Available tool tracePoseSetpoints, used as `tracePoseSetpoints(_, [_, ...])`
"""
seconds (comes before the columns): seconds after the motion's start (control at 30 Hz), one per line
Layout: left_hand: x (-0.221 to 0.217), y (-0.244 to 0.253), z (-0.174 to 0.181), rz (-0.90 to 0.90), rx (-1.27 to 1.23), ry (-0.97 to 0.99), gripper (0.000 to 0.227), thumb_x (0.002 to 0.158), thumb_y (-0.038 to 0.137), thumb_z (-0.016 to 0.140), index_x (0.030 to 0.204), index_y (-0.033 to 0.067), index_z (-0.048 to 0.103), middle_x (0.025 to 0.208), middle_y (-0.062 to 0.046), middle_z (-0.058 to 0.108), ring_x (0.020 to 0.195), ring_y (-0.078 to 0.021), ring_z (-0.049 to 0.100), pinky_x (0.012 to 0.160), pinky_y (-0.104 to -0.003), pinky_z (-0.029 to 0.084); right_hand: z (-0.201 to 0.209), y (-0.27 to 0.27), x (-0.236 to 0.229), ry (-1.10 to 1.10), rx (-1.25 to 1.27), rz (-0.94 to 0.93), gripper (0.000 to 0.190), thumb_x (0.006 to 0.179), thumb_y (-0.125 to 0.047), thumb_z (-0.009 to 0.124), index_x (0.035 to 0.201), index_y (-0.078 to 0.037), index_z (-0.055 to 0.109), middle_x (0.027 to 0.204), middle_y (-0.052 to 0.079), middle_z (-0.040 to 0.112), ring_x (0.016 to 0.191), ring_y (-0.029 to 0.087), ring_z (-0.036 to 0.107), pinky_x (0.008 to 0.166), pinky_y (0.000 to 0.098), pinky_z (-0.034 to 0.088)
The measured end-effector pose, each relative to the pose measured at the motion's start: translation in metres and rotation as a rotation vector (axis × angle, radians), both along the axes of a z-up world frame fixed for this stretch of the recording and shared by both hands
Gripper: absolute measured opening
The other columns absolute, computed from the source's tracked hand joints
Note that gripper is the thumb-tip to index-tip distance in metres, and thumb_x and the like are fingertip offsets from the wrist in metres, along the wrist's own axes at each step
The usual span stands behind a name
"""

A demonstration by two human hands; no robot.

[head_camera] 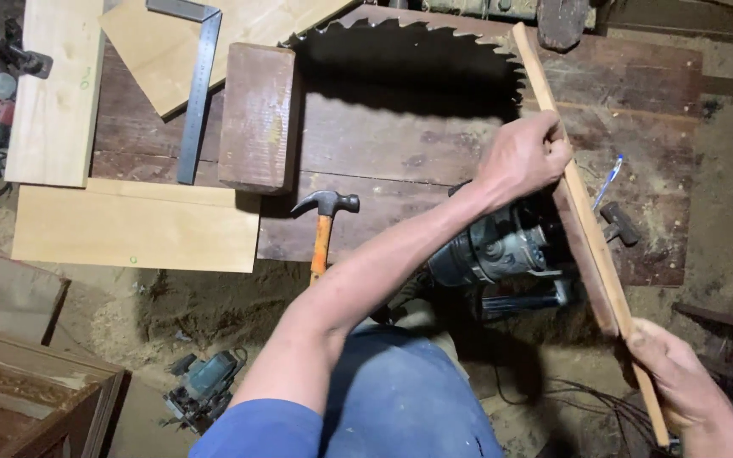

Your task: Adjusting the depth and alignment of a router bit using a hammer for fine-tuning and a square for measurement.

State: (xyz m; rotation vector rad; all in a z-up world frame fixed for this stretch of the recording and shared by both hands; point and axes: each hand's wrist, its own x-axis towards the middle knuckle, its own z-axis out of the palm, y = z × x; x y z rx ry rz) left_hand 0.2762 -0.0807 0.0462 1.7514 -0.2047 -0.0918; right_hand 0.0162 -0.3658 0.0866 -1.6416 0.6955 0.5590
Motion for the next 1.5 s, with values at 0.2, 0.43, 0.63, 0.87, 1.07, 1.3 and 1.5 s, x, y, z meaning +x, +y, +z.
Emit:
tracePoseSetpoints(0.2, [0.015,-0.043,-0.018,-0.007,0.056,0.033,0.012,0.075,0.019,0.044,0.068,0.0106,0.041,0.056,-0.008,0.055,0.053,-0.0205,0.048,0.048,-0.036,0.041,-0.005,-0.008,0.020,0.129,-0.243,0.020,0.047,0.086,-0.024,0.072,0.126,0.000,0.072,0.076,0.003,0.045,0.064,0.017,0.038,0.056,0.0290,0.025])
tracePoseSetpoints(0.43, [0.027,-0.086,-0.036,-0.077,0.181,0.124,0.022,0.074,0.026,0.049,0.085,0.0109,0.060,0.075,-0.019,0.071,0.068,-0.0340,0.066,0.055,-0.045,0.050,-0.042,-0.039,0.018,0.141,-0.099,-0.065,0.036,0.085,-0.014,0.073,0.115,0.007,0.069,0.064,0.006,0.045,0.050,0.016,0.040,0.042,0.0299,0.030])
tracePoseSetpoints(0.63, [0.035,-0.107,-0.057,-0.133,0.250,0.101,0.055,0.078,0.031,0.047,0.124,0.0122,0.071,0.059,-0.012,0.066,0.051,-0.0217,0.057,0.041,-0.034,0.042,-0.068,-0.060,0.024,0.195,0.073,-0.108,0.043,0.085,-0.009,0.068,0.125,0.009,0.068,0.069,0.006,0.041,0.046,0.014,0.039,0.037,0.0276,0.028])
tracePoseSetpoints(0.87, [0.024,-0.099,-0.046,-0.203,0.307,-0.009,0.042,0.094,0.035,0.041,0.117,0.0119,0.067,0.074,-0.013,0.069,0.047,-0.0133,0.046,0.031,-0.024,0.036,-0.087,-0.069,0.025,0.141,0.184,-0.093,0.050,0.082,-0.011,0.070,0.127,0.009,0.065,0.070,0.006,0.042,0.044,0.012,0.036,0.035,0.0239,0.027])
tracePoseSetpoints(1.07, [-0.031,-0.024,-0.031,-0.120,0.183,-0.017,0.047,0.101,0.027,0.057,0.144,0.0077,0.052,0.123,-0.013,0.072,0.091,-0.0162,0.073,0.085,-0.035,0.063,-0.084,-0.072,0.032,0.106,0.230,-0.004,0.042,0.086,-0.010,0.066,0.123,0.011,0.064,0.074,0.015,0.054,0.053,0.016,0.044,0.040,0.0252,0.031])
tracePoseSetpoints(1.3, [-0.134,0.023,-0.060,0.156,0.307,-0.054,0.026,0.100,0.033,0.062,0.112,0.0140,0.075,0.100,-0.005,0.078,0.090,-0.0195,0.069,0.081,-0.035,0.053,-0.032,-0.062,0.066,0.267,-0.161,0.258,0.069,0.082,-0.028,0.072,0.147,-0.008,0.060,0.114,0.018,0.073,0.094,0.029,0.071,0.091,0.0412,0.056])
tracePoseSetpoints(1.5, [-0.121,-0.025,-0.064,0.071,0.627,-0.344,0.048,0.083,0.050,0.076,0.114,0.0143,0.068,0.095,-0.009,0.060,0.086,-0.0332,0.065,0.077,-0.043,0.058,-0.038,-0.042,0.073,0.130,-0.258,0.339,0.065,0.086,-0.024,0.084,0.143,-0.008,0.060,0.111,0.023,0.071,0.088,0.033,0.070,0.081,0.0502,0.059])
